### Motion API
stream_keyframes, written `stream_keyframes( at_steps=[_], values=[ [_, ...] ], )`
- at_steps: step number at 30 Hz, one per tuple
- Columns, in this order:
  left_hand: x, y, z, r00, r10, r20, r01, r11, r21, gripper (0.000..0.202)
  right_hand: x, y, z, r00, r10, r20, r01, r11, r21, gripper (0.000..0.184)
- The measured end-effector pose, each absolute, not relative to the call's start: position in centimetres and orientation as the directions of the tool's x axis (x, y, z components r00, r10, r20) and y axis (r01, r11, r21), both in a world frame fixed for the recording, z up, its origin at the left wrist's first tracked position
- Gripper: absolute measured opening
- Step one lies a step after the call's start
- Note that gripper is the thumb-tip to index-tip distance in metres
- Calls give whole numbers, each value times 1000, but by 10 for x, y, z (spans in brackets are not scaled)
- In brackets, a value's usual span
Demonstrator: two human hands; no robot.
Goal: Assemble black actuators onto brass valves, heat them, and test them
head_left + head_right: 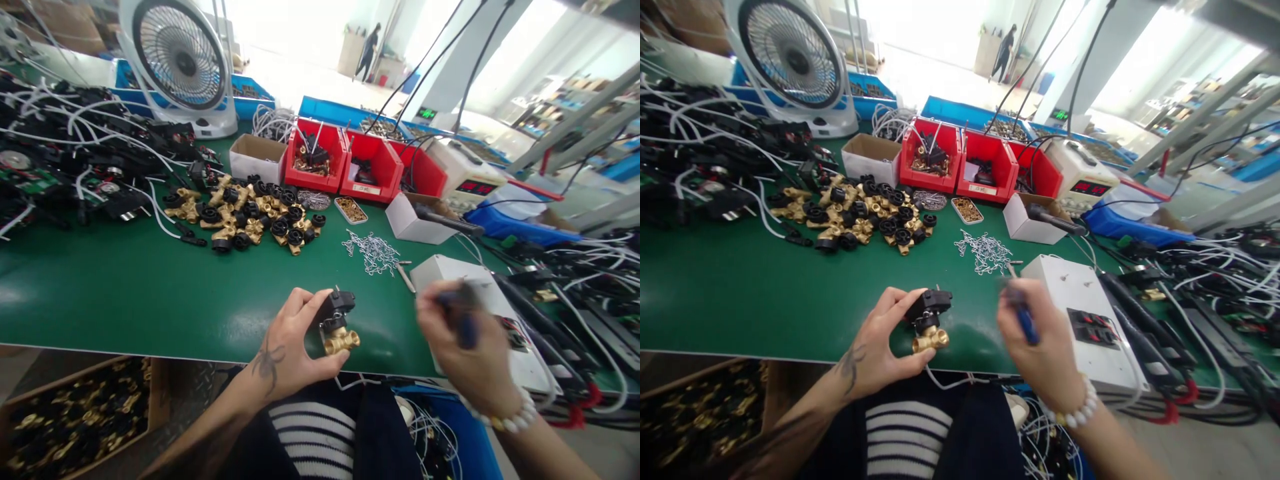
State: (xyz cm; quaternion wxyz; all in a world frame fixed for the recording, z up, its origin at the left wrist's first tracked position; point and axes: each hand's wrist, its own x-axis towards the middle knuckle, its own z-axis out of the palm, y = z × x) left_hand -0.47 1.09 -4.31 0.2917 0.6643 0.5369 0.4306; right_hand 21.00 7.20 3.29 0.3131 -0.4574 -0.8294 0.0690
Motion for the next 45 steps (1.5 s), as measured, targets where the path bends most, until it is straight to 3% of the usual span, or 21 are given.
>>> stream_keyframes(
  at_steps=[2,3,4,7,9,10,12,14,18,20,23,25,28,31,38,45],
  values=[
    [-5,11,-43,59,964,260,466,-257,847,67,209,74,31,-620,763,183,706,645,-292,12],
    [-5,11,-43,61,963,261,466,-259,846,67,209,74,32,-661,741,120,696,665,-270,13],
    [-5,11,-43,61,962,264,466,-262,845,66,209,75,33,-648,747,145,700,660,-273,14],
    [-5,11,-43,62,957,283,463,-279,842,66,212,74,35,-405,798,447,736,574,-358,7],
    [-5,11,-44,61,953,297,464,-290,837,66,212,71,32,-341,786,515,730,567,-382,4],
    [-4,11,-45,62,952,301,466,-295,834,67,211,70,30,-414,785,461,726,590,-354,5],
    [-3,11,-47,71,949,307,474,-303,827,70,208,69,25,-620,751,225,705,660,-260,14],
    [-2,10,-49,86,946,313,483,-315,817,73,206,69,21,-677,731,83,703,676,-220,18],
    [2,8,-50,28,951,309,443,-289,849,70,212,73,12,-441,886,140,841,463,-279,23],
    [5,7,-51,-44,955,294,388,-255,886,60,218,76,3,-385,918,94,906,395,-153,40],
    [8,6,-52,-87,959,271,341,-226,912,45,222,78,-7,-496,866,67,868,496,16,54],
    [10,6,-53,-75,959,272,346,-231,909,40,219,77,-4,-596,792,135,791,608,-74,43],
    [13,7,-53,-60,955,290,355,-251,901,37,205,71,8,-668,697,260,617,714,-329,18],
    [15,8,-52,-50,951,306,355,-270,895,37,190,67,13,-702,637,318,489,756,-436,12],
    [17,8,-51,-28,936,351,409,-310,858,38,182,72,4,-702,645,302,451,731,-512,12],
    [17,7,-53,-31,934,357,409,-314,857,35,187,71,0,-777,511,367,372,844,-387,13]
  ],
)
